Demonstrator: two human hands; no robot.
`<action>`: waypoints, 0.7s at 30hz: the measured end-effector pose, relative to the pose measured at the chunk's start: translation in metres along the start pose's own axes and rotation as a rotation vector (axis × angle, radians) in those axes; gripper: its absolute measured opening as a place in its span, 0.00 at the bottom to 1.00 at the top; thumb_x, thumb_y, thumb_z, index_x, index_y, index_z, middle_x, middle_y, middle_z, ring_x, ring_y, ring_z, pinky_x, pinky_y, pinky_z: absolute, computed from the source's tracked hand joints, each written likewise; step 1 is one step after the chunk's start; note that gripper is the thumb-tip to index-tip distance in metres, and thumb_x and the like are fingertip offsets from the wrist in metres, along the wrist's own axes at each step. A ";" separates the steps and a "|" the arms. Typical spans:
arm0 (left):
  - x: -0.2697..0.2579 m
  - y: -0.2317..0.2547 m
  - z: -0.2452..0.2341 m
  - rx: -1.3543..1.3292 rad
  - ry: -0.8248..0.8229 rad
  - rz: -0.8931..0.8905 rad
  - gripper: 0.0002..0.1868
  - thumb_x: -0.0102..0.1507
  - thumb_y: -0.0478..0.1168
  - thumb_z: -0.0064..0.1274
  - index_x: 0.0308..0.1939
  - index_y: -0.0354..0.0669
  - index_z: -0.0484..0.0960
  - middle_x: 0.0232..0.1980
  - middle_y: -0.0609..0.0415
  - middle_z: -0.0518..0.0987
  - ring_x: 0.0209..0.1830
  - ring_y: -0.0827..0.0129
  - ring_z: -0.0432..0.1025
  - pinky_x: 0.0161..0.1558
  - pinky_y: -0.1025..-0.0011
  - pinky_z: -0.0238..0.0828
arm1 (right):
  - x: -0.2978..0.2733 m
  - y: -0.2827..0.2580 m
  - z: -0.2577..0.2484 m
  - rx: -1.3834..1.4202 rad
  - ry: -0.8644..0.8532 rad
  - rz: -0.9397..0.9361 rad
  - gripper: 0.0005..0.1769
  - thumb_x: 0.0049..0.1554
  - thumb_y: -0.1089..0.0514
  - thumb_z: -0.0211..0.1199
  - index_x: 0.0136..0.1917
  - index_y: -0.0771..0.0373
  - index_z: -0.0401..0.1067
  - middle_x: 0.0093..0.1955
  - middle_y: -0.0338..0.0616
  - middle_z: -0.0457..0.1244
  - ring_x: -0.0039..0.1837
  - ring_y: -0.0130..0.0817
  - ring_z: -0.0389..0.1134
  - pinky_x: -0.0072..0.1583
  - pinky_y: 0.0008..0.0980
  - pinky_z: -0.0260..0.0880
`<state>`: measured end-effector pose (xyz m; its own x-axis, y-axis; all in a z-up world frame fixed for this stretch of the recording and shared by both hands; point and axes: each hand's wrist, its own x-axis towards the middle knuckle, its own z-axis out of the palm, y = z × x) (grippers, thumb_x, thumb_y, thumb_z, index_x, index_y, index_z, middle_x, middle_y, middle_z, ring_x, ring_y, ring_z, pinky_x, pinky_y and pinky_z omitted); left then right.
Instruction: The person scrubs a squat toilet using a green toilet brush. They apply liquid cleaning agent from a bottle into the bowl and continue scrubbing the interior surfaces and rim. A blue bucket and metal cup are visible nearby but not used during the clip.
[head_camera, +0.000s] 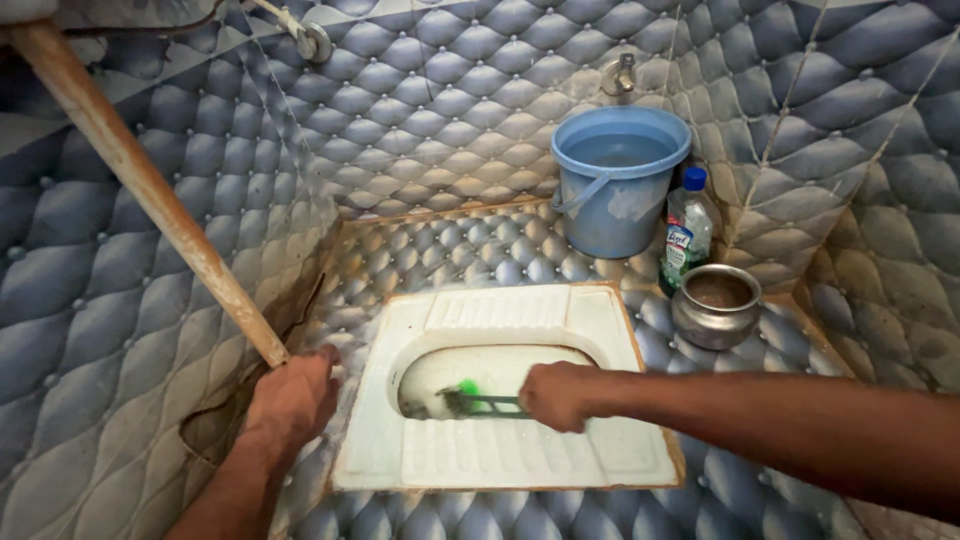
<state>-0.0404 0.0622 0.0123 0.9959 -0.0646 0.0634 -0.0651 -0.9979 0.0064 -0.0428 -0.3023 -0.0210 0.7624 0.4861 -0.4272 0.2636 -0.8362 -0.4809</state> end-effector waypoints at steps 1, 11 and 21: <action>0.000 -0.001 0.000 -0.003 0.016 0.010 0.15 0.64 0.43 0.50 0.54 0.49 0.77 0.45 0.43 0.84 0.51 0.46 0.78 0.54 0.52 0.74 | -0.014 -0.001 -0.001 -0.219 0.067 -0.043 0.14 0.59 0.56 0.52 0.48 0.61 0.77 0.46 0.56 0.70 0.47 0.52 0.70 0.48 0.49 0.68; 0.004 0.018 -0.017 -0.030 -0.029 -0.083 0.16 0.64 0.43 0.51 0.55 0.48 0.76 0.48 0.41 0.83 0.52 0.43 0.77 0.54 0.49 0.73 | -0.079 -0.018 -0.028 -0.775 0.239 -0.098 0.31 0.57 0.60 0.55 0.74 0.50 0.64 0.45 0.51 0.69 0.49 0.48 0.72 0.49 0.52 0.70; -0.001 0.009 -0.013 -0.026 0.060 0.013 0.15 0.63 0.44 0.54 0.52 0.47 0.77 0.46 0.43 0.84 0.52 0.45 0.77 0.54 0.52 0.74 | -0.041 -0.031 -0.054 -0.867 0.402 -0.114 0.31 0.56 0.61 0.55 0.73 0.50 0.66 0.46 0.54 0.68 0.47 0.47 0.72 0.46 0.50 0.71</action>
<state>-0.0431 0.0538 0.0248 0.9894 -0.0759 0.1235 -0.0803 -0.9963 0.0310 -0.0500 -0.3097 0.0528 0.8083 0.5873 -0.0407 0.5707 -0.7647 0.2991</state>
